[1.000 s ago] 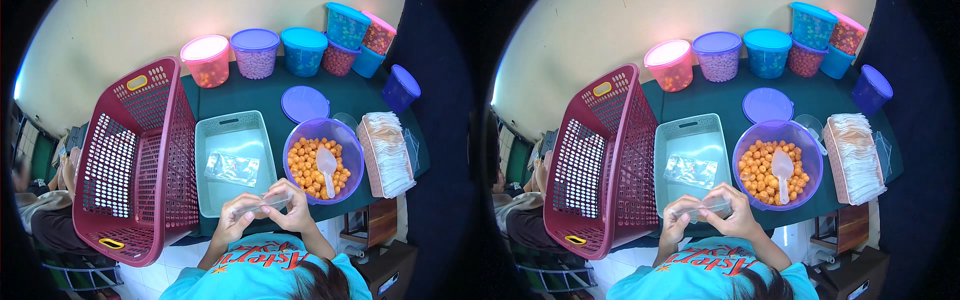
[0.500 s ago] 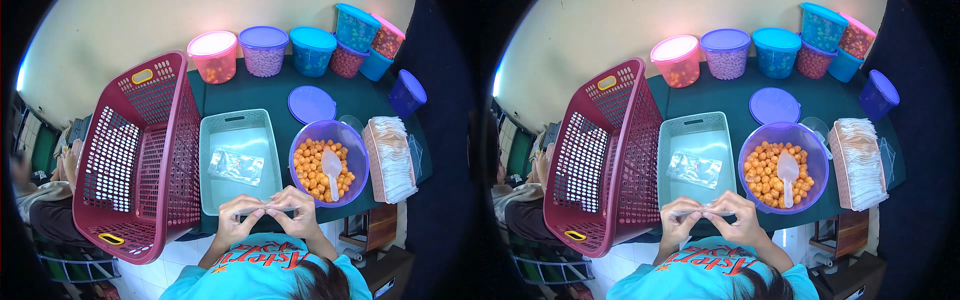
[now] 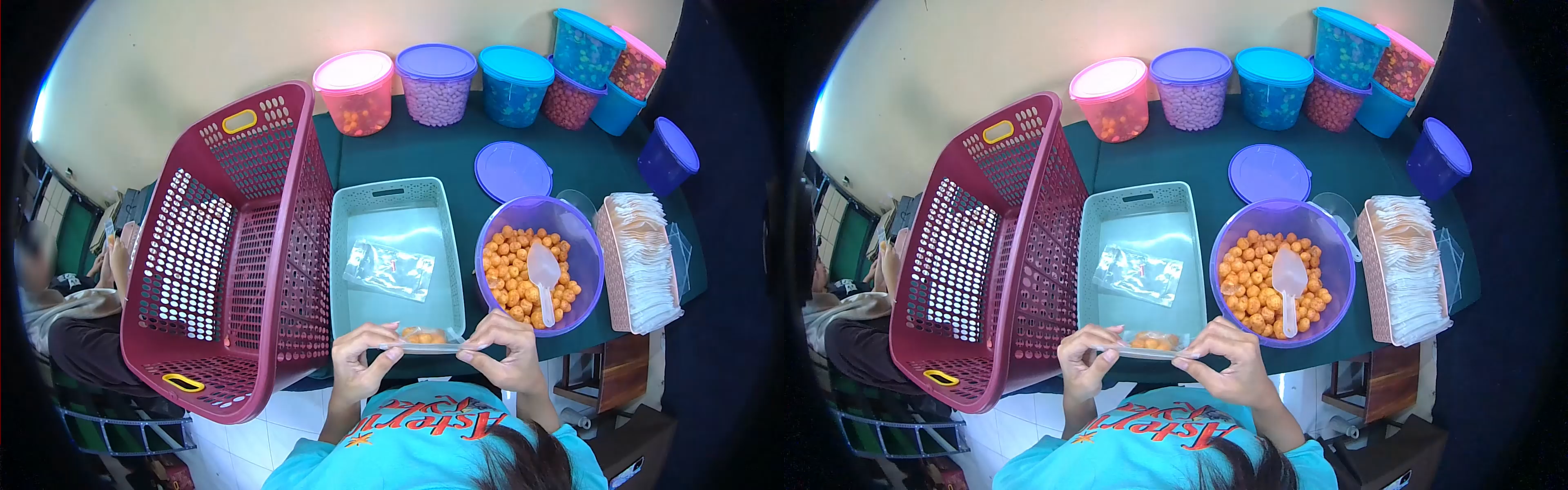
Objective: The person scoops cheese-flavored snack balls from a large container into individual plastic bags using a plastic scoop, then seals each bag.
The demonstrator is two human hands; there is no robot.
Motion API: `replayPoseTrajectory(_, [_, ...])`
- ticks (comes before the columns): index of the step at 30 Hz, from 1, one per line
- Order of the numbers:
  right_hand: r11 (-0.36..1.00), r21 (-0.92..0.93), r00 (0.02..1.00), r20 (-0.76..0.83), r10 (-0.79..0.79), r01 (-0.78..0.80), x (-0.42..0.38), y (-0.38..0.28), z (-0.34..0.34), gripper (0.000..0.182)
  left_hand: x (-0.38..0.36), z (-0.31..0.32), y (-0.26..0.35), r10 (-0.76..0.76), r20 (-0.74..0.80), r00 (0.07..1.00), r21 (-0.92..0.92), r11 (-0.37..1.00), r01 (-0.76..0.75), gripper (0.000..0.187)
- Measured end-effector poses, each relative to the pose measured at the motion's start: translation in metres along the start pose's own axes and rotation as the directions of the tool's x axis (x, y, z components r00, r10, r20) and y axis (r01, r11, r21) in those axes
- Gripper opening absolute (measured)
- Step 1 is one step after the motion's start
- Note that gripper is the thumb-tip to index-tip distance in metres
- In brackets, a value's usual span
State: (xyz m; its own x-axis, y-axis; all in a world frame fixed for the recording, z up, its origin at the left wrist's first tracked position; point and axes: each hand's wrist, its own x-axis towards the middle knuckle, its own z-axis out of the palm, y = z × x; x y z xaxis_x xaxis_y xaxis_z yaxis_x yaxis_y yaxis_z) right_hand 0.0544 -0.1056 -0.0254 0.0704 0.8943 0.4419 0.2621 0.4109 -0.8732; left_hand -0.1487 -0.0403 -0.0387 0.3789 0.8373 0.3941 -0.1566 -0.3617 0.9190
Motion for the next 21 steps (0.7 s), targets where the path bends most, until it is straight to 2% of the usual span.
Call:
replayPoseTrajectory(1, [0.996,-0.053,0.996,0.058,-0.068,0.071,0.002,-0.001,-0.003,0.009,0.0,-0.004,0.0,0.0,-0.002,1.0,0.0,1.0,0.0,0.008])
replayPoseTrajectory(3, [0.998,-0.043,0.993,0.113,-0.04,0.045,0.002,-0.006,-0.006,0.01,-0.001,-0.012,-0.001,0.163,0.066,0.984,0.201,0.964,-0.173,0.009])
replayPoseTrajectory(5, [0.999,-0.031,0.985,0.17,-0.008,0.014,0.002,-0.009,-0.005,0.011,-0.006,-0.014,-0.005,0.154,0.04,0.987,0.197,0.967,-0.159,0.009])
replayPoseTrajectory(8, [1.0,-0.026,0.995,0.096,-0.008,0.011,0.008,-0.011,-0.002,0.014,-0.011,-0.018,-0.018,0.265,-0.04,0.963,0.212,0.944,-0.251,0.037])
replayPoseTrajectory(9, [0.994,0.089,0.998,0.019,-0.065,0.063,0.014,-0.013,-0.002,0.014,-0.013,-0.019,-0.02,0.267,-0.045,0.963,0.217,0.943,-0.251,0.037])
replayPoseTrajectory(11, [0.973,0.065,0.973,-0.089,-0.214,0.22,0.029,-0.023,0.0,0.017,-0.015,-0.02,-0.024,0.094,-0.289,0.953,0.052,0.995,-0.082,0.058])
replayPoseTrajectory(12, [0.951,0.079,0.952,-0.084,-0.294,0.3,0.039,-0.03,0.003,0.017,-0.021,-0.029,-0.03,-0.005,-0.266,0.964,0.103,0.994,0.034,0.062])
replayPoseTrajectory(13, [0.921,0.095,0.925,-0.081,-0.371,0.377,0.051,-0.035,0.011,0.018,-0.025,-0.03,-0.031,-0.111,-0.322,0.94,0.038,0.991,0.13,0.055])
replayPoseTrajectory(15, [0.835,0.225,0.861,-0.039,-0.507,0.502,0.076,-0.043,0.036,0.021,-0.034,-0.029,-0.037,-0.162,-0.385,0.909,0.17,0.955,0.242,0.049])
replayPoseTrajectory(16, [0.806,0.26,0.829,0.033,-0.558,0.532,0.09,-0.048,0.053,0.026,-0.033,-0.02,-0.038,-0.107,-0.432,0.896,0.079,0.985,0.156,0.039])
replayPoseTrajectory(17, [0.777,0.295,0.791,0.1,-0.604,0.556,0.1,-0.053,0.071,0.032,-0.033,-0.018,-0.037,-0.102,-0.432,0.896,0.081,0.985,0.151,0.039])
replayPoseTrajectory(19, [0.812,0.169,0.762,0.283,-0.583,0.558,0.11,-0.067,0.103,0.048,-0.033,-0.016,-0.036,-0.119,-0.375,0.919,0.083,0.983,0.161,0.038])
replayPoseTrajectory(20, [0.808,0.167,0.759,0.281,-0.588,0.564,0.11,-0.065,0.109,0.048,-0.034,-0.016,-0.035,-0.128,-0.346,0.93,0.084,0.983,0.166,0.037])
replayPoseTrajectory(21, [0.838,0.132,0.765,0.354,-0.538,0.529,0.105,-0.058,0.116,0.053,-0.034,-0.015,-0.035,-0.138,-0.313,0.94,0.084,0.981,0.172,0.037])
